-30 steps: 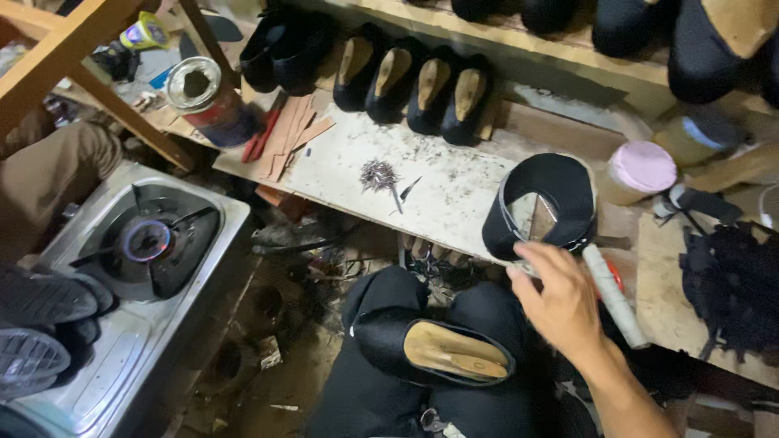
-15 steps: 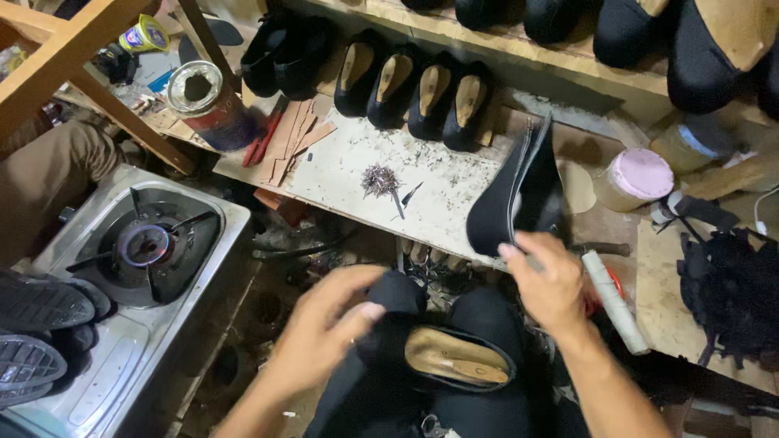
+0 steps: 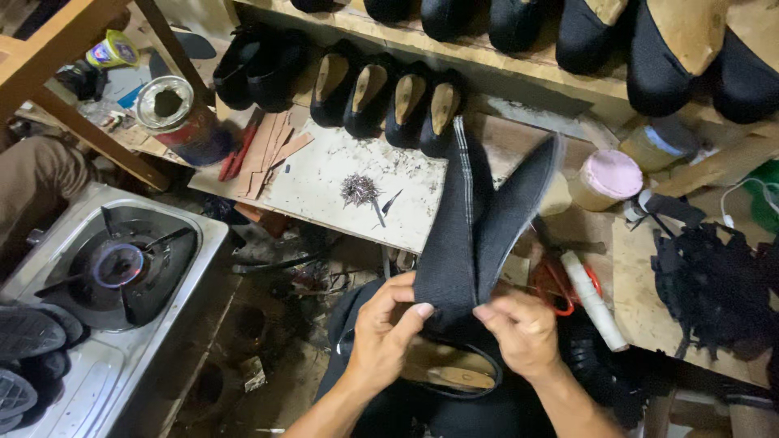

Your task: The person sits on the workshop floor and shapes a black fabric shoe upper over a wooden last and insole. They pull and tuck the upper edges around the insole, apply glue, and hammer the edges to secure the upper, working on one shoe then handling another upper piece.

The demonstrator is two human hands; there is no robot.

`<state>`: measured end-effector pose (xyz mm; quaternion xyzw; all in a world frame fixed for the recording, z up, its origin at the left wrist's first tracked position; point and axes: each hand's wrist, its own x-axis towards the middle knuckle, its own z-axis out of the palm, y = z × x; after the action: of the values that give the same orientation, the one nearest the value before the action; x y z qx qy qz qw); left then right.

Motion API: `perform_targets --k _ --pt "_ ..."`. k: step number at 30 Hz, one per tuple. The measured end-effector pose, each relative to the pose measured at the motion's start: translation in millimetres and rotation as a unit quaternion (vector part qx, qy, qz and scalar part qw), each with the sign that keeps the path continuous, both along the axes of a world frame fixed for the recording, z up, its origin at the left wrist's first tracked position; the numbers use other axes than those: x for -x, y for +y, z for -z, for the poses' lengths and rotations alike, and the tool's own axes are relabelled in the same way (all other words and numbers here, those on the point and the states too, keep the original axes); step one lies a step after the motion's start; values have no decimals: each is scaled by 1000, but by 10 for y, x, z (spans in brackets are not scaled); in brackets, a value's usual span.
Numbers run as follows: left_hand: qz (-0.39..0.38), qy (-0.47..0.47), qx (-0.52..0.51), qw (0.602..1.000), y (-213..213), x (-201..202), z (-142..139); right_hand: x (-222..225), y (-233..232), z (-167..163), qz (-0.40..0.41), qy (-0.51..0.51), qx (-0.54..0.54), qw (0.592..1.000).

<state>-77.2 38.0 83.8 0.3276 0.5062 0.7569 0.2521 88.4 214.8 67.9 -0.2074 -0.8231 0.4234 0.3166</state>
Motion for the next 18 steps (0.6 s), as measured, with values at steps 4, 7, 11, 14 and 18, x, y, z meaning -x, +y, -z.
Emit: perform_targets --k 4,7,11,14,18 --pt "-63 116 61 989 -252 298 -358 32 387 32 -38 315 356 879" --pt "-193 379 51 903 -525 681 -869 77 579 -188 95 152 97 979" --pt "-345 610 73 709 -910 1155 -1630 239 646 -519 59 -9 -155 986" --pt "-448 692 111 556 -940 1687 -2063 410 628 -640 19 -33 -195 980" --pt "-535 714 209 400 -1117 2436 -2332 561 663 -651 5 -52 -254 966"
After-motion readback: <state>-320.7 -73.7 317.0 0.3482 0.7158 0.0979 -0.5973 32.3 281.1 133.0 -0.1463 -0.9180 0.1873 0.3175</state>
